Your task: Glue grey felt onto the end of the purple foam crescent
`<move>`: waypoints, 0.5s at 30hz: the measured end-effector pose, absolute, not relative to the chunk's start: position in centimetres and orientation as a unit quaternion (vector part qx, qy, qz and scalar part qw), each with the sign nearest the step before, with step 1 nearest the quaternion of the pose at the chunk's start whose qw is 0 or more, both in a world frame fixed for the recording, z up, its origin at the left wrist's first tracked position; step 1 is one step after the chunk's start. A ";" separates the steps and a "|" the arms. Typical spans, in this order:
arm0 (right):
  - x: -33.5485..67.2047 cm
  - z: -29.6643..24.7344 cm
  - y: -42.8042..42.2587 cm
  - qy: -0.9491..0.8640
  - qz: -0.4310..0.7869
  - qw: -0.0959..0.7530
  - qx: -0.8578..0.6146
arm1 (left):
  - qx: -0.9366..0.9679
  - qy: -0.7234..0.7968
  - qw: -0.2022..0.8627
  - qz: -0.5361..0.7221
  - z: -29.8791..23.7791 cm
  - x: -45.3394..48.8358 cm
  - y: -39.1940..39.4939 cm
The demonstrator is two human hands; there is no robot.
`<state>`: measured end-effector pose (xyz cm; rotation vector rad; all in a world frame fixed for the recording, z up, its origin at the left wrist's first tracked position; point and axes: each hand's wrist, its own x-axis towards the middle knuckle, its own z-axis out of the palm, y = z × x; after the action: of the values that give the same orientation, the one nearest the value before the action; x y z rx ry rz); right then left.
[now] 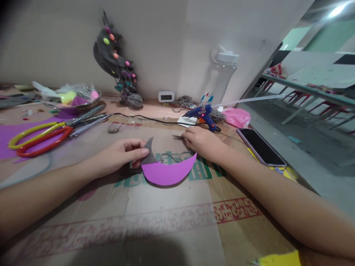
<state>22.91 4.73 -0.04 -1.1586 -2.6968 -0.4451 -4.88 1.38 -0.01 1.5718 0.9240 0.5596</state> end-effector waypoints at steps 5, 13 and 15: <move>23.1 2.0 4.1 -0.783 -0.126 0.241 -0.559 | 0.679 0.401 0.568 0.236 -0.1 -4.7 1.3; 19.4 3.7 -1.7 -0.885 -0.095 0.249 -0.382 | 0.686 0.374 0.577 0.238 0.1 -4.7 1.2; 18.8 2.6 -2.3 -0.916 -0.136 0.200 -0.319 | 0.689 0.371 0.576 0.237 0.1 -4.7 1.2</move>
<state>18.78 -2.29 2.64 -0.8924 -2.5619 -0.3793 -4.70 1.23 0.08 1.6124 0.8697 0.5559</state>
